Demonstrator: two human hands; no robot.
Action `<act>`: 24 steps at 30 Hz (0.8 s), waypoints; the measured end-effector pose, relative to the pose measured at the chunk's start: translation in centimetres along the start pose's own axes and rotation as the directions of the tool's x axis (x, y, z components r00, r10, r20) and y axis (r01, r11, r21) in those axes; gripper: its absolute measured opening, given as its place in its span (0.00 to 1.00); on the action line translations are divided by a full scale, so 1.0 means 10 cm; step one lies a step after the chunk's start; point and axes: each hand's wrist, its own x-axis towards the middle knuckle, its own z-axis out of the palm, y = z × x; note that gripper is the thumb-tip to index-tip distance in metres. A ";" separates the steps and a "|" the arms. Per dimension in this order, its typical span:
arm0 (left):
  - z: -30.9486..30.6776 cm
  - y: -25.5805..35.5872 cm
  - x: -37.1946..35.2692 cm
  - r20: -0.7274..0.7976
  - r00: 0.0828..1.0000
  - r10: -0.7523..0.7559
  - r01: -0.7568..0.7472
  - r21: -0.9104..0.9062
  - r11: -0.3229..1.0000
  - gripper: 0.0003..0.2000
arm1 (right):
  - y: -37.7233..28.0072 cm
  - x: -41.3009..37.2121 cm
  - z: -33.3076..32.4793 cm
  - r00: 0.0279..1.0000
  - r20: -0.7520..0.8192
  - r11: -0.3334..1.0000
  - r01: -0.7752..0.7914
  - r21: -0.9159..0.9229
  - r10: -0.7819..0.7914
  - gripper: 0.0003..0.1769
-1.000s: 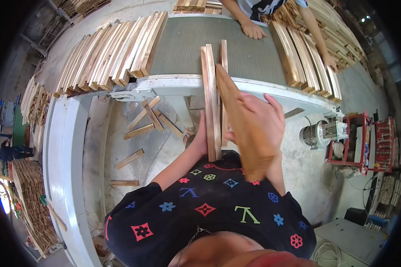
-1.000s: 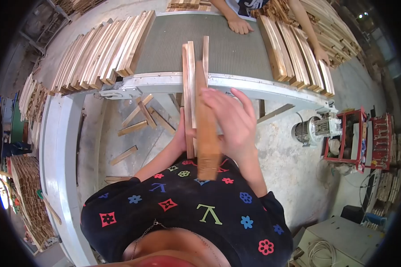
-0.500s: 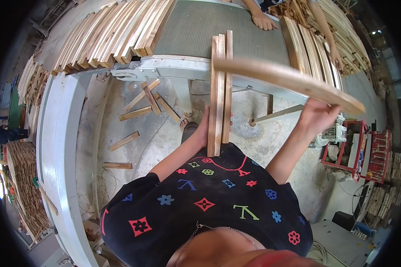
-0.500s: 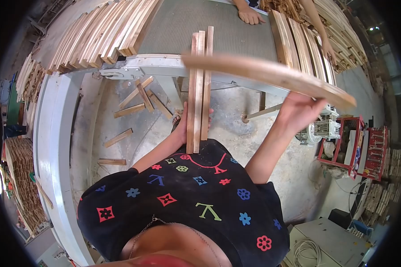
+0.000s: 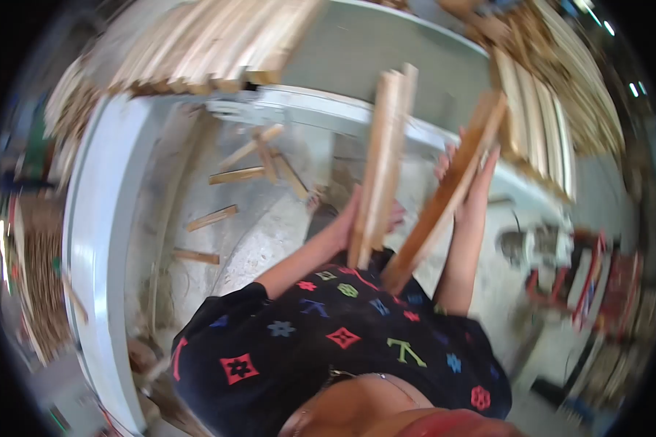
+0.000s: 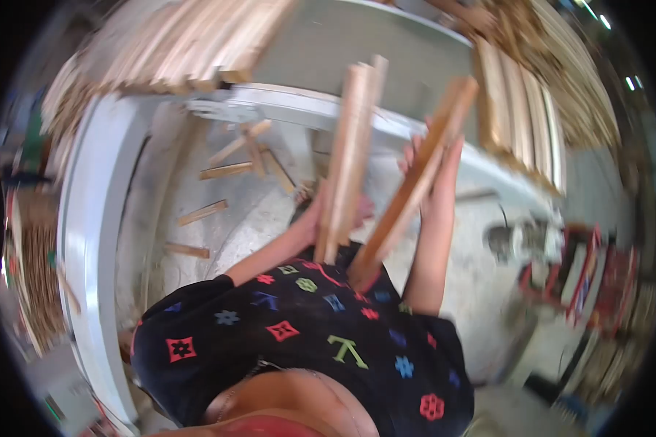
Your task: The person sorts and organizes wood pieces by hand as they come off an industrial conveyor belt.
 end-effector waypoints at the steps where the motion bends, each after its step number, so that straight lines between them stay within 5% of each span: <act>1: -0.20 -0.03 0.11 0.098 0.995 -0.006 0.011 -0.048 0.999 0.53 | 0.21 -0.11 -0.02 0.983 -0.186 0.981 -0.041 -0.188 0.006 0.42; 3: -0.09 0.01 -0.02 0.018 0.999 0.039 -0.038 -0.040 0.998 0.44 | 0.53 -0.20 -0.07 0.986 -0.129 0.874 -0.157 -0.459 0.110 0.28; 5: 0.11 0.10 -0.12 0.048 0.981 0.189 -0.192 0.059 0.980 0.43 | 0.61 -0.28 0.06 0.972 -0.104 0.817 -0.232 -0.527 0.209 0.19; 8: 0.06 0.18 -0.16 0.021 0.998 0.066 -0.066 0.009 0.998 0.42 | 0.43 -0.16 0.09 0.990 0.108 0.763 0.000 -0.646 0.092 0.16; 10: 0.04 0.25 -0.16 0.064 0.997 0.051 -0.050 -0.017 0.999 0.42 | 0.05 -0.10 0.27 0.920 0.390 0.617 0.297 -0.729 0.018 0.15; 12: 0.04 0.32 -0.22 0.045 0.996 0.073 -0.073 0.008 0.997 0.42 | -0.29 0.00 0.46 0.871 0.492 0.277 0.469 -0.838 0.012 0.17; 15: -0.01 0.31 -0.24 0.017 0.995 0.095 -0.095 0.016 0.995 0.42 | -0.52 0.15 0.91 0.522 0.846 -0.535 0.748 -0.394 0.107 0.23; 18: -0.03 0.31 -0.26 -0.001 0.995 0.098 -0.098 0.005 0.995 0.42 | -0.43 0.51 0.81 0.441 0.865 -0.495 0.822 -0.282 0.239 0.23; 22: -0.06 0.31 -0.26 -0.022 0.993 0.116 -0.115 0.012 0.993 0.42 | -0.28 0.82 0.80 0.262 0.805 -0.194 0.963 -0.185 0.532 0.18; 24: -0.08 0.25 -0.24 -0.044 0.993 0.109 -0.109 0.009 0.994 0.42 | -0.15 0.84 0.85 0.191 0.774 -0.169 0.979 -0.110 0.604 0.15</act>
